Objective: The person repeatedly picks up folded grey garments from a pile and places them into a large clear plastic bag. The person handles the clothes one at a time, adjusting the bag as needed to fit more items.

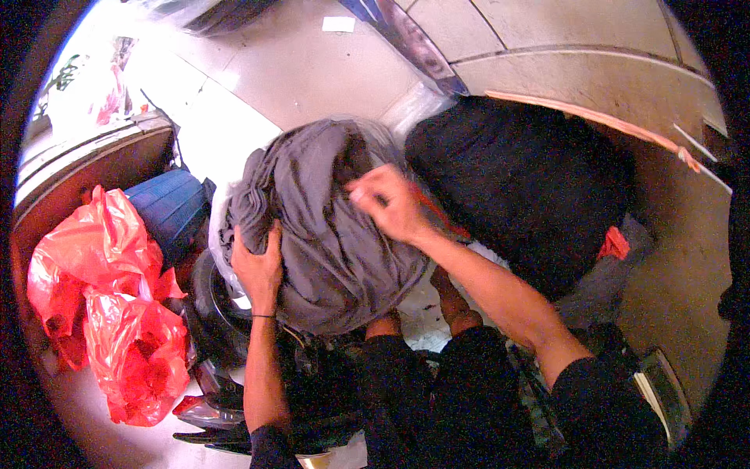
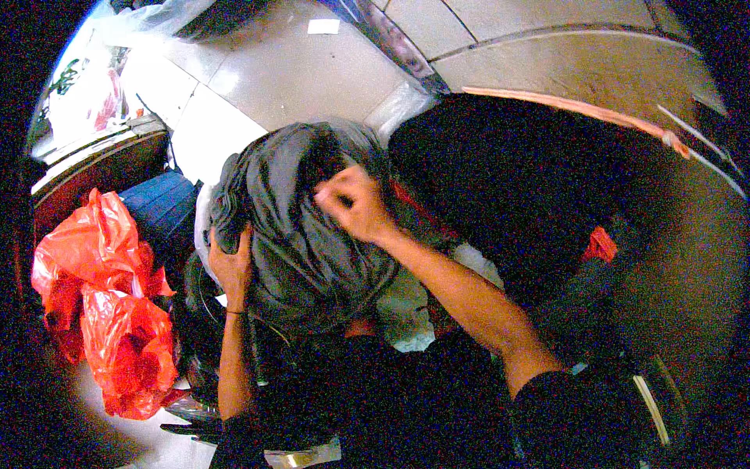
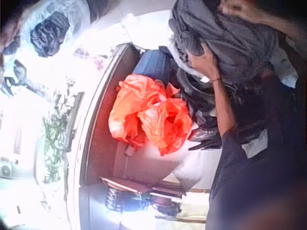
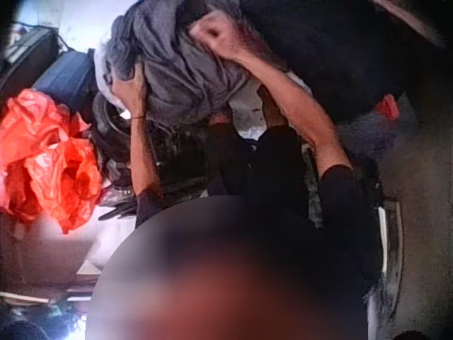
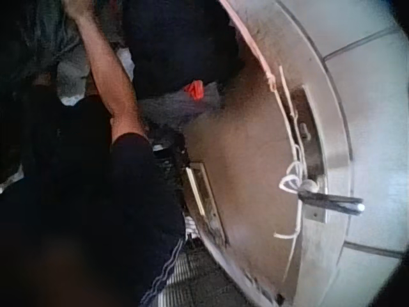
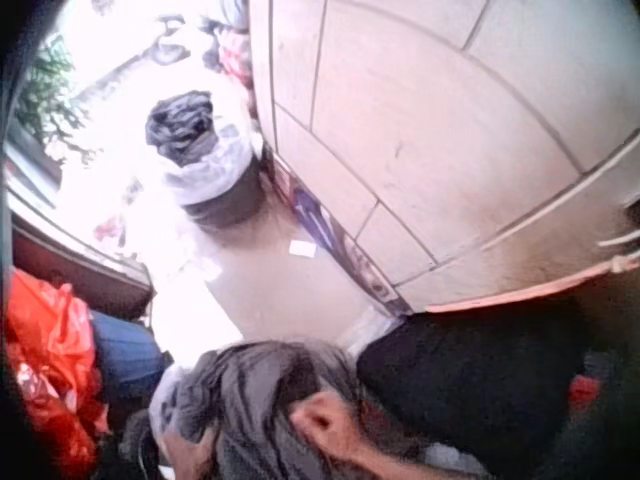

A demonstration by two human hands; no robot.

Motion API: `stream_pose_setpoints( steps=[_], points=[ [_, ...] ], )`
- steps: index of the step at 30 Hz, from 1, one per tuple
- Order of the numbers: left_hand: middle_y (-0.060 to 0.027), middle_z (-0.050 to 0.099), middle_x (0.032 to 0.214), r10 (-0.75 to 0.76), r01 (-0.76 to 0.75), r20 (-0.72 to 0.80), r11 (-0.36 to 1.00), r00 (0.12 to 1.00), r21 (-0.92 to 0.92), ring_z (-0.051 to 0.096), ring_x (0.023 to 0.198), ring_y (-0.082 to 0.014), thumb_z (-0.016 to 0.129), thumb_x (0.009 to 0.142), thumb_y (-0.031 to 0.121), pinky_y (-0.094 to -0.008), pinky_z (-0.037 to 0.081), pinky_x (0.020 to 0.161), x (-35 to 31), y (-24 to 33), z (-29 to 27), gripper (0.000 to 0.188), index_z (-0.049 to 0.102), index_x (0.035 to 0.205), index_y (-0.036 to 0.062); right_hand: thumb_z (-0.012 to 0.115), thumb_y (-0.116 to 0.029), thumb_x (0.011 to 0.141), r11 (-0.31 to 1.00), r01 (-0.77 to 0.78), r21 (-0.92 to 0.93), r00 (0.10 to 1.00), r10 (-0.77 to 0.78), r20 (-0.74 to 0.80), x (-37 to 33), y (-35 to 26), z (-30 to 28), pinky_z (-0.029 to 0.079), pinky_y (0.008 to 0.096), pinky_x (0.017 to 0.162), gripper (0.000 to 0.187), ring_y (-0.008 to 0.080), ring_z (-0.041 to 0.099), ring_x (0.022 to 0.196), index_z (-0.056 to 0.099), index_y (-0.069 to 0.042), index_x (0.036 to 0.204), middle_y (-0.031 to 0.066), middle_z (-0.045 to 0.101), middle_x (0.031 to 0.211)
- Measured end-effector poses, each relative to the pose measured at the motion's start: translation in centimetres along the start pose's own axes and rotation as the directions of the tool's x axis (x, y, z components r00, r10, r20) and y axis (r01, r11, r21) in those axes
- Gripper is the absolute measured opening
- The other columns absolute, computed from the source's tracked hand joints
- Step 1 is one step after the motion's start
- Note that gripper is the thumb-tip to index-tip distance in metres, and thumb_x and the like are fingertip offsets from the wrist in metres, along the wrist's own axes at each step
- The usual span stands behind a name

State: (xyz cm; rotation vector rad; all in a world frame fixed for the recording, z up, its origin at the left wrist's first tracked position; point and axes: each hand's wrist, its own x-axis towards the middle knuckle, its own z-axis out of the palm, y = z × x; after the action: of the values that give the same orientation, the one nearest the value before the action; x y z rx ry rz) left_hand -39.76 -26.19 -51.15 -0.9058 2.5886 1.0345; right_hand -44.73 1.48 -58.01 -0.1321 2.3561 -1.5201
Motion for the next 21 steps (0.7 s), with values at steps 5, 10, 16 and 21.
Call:
stream_pose_setpoints(
  steps=[5, 10, 16, 21],
  points=[
    [-0.0263, 0.068, 0.124, 0.258, -0.192, -0.073, 0.854, 0.964, 0.483, 0.061, 0.12, -0.041, 0.086, 0.084, 0.037, -0.0463, 0.045, 0.107, -1.4, 0.7, 0.0, 0.069, 0.062, 0.129, -0.0105, 0.079, -0.012, 0.086, 0.847, -0.519, -0.116, 0.843, 0.53, 0.094, 3.5, 5.0, 1.1, 0.048, 0.0442, 0.11, 0.062, 0.035, 0.06, 0.13, 0.054, 0.002, 0.141, 0.0246, 0.061, 0.142],
    [-0.0196, 0.065, 0.129, 0.386, -0.423, 0.189, 0.874, 0.903, 0.237, 0.06, 0.119, -0.0392, 0.088, 0.076, 0.039, -0.0464, 0.046, 0.104, -2.3, 4.1, 1.8, 0.074, 0.062, 0.133, -0.0014, 0.064, 0.006, 0.08, 0.877, -0.417, 0.239, 0.9, 0.436, -0.029, 3.6, 1.6, 0.3, 0.05, 0.0392, 0.103, 0.049, 0.0348, 0.067, 0.116, 0.063, 0.004, 0.129, 0.0234, 0.07, 0.123],
    [-0.018, 0.073, 0.111, 0.143, -0.297, 0.391, 0.881, 0.909, 0.369, 0.072, 0.108, -0.0352, 0.079, 0.076, 0.028, -0.0485, 0.057, 0.093, 8.2, 2.0, 16.8, 0.038, 0.072, 0.107, 0.007, 0.064, 0.002, 0.078, 0.949, -0.27, -0.16, 0.961, 0.276, 0.014, 3.3, -2.4, -2.0, 0.044, 0.0432, 0.059, 0.009, 0.0287, 0.06, 0.062, 0.056, 0.0, 0.08, 0.0226, 0.053, 0.068],
    [-0.023, 0.066, 0.133, 0.338, -0.428, 0.278, 0.81, 0.899, 0.402, 0.065, 0.124, -0.0378, 0.082, 0.07, 0.031, -0.0448, 0.053, 0.106, 15.9, 1.2, 18.7, 0.071, 0.063, 0.131, -0.0002, 0.065, 0.0, 0.084, 0.993, -0.017, -0.114, 0.997, 0.025, 0.073, 4.3, -0.7, -3.5, 0.042, 0.0393, 0.056, 0.017, 0.0209, 0.055, 0.062, 0.05, 0.0, 0.075, 0.0173, 0.046, 0.065]
  ],
)
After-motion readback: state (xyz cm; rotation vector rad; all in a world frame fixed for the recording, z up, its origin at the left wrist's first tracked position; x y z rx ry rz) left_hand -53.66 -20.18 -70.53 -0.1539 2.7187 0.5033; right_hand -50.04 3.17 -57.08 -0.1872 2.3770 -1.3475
